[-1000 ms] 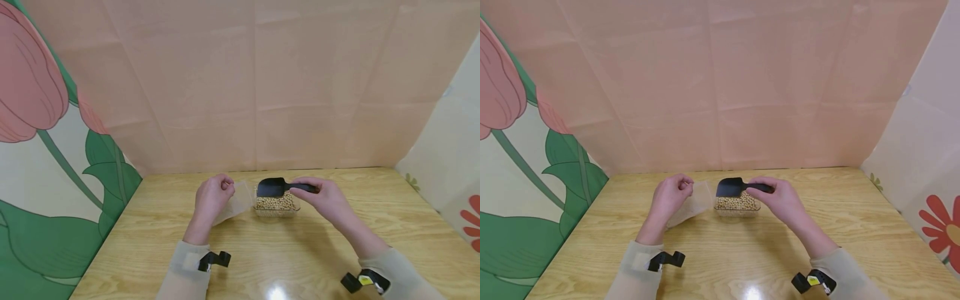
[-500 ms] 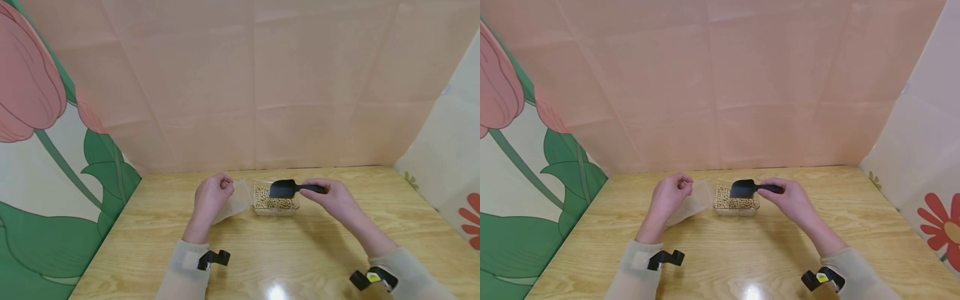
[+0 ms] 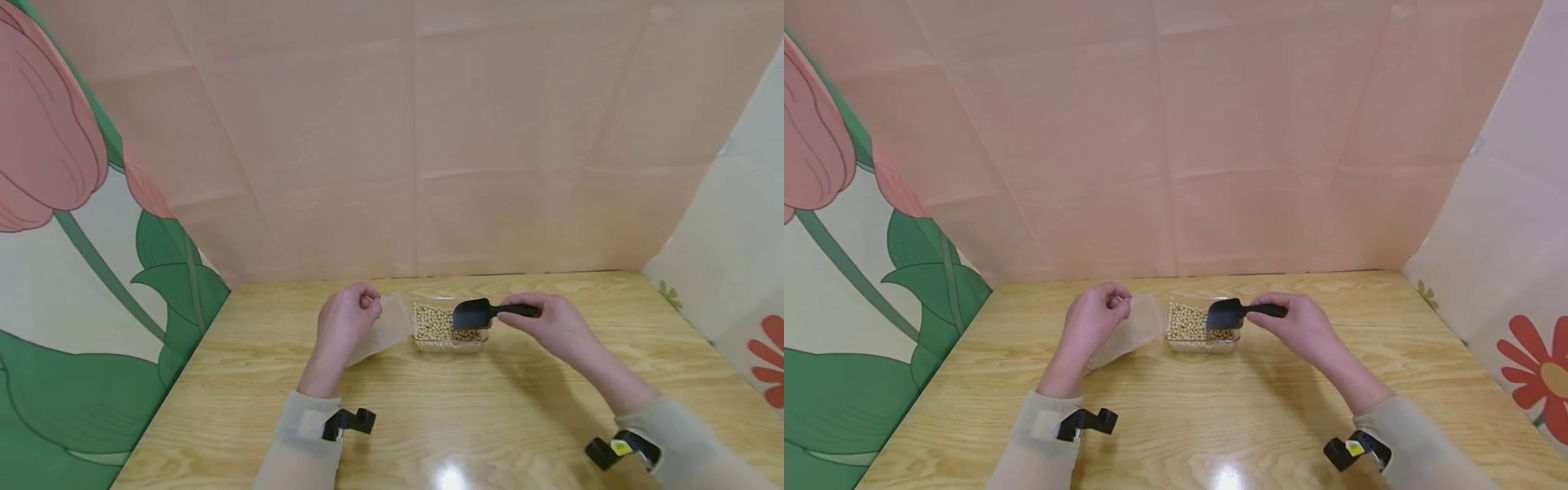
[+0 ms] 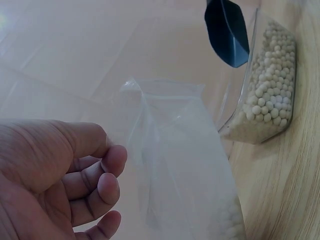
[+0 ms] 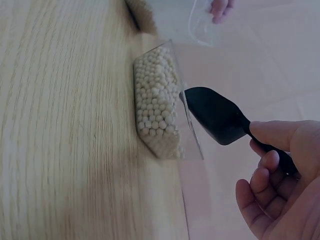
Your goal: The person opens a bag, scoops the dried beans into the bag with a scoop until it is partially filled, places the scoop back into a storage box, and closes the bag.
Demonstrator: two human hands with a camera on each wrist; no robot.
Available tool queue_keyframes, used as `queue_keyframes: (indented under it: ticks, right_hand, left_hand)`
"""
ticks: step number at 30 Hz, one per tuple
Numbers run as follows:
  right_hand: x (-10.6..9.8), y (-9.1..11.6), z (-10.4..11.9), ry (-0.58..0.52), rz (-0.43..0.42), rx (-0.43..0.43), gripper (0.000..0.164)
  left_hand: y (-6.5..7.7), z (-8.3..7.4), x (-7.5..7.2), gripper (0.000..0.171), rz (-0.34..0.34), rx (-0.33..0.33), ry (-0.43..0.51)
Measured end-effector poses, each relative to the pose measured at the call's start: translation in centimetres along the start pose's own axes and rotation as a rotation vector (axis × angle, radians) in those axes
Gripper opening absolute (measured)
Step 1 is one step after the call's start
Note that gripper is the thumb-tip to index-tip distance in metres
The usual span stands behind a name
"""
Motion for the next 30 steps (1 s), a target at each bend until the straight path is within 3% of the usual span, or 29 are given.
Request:
queue_keyframes:
  ticks: [12,30]
  right_hand:
    - [0.9,-0.6,0.6,0.059,0.03,-0.069,0.034]
    - [1.7,-1.5,1.4,0.088,0.113,-0.088,0.034]
  left_hand:
    - [0.1,0.0,0.0,0.011,0.007,-0.006,0.006]
    - [0.2,-0.1,0.0,0.01,0.013,-0.01,0.001]
Point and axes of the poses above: each hand's wrist, its own y-axis away from the middle knuckle, its own x-axis out of the palm, z = x × y, the point moved 9 cm from there along -y, towards the middle knuckle, and after that the axes turned 14 degrees about -y, right-handed, at the moved point
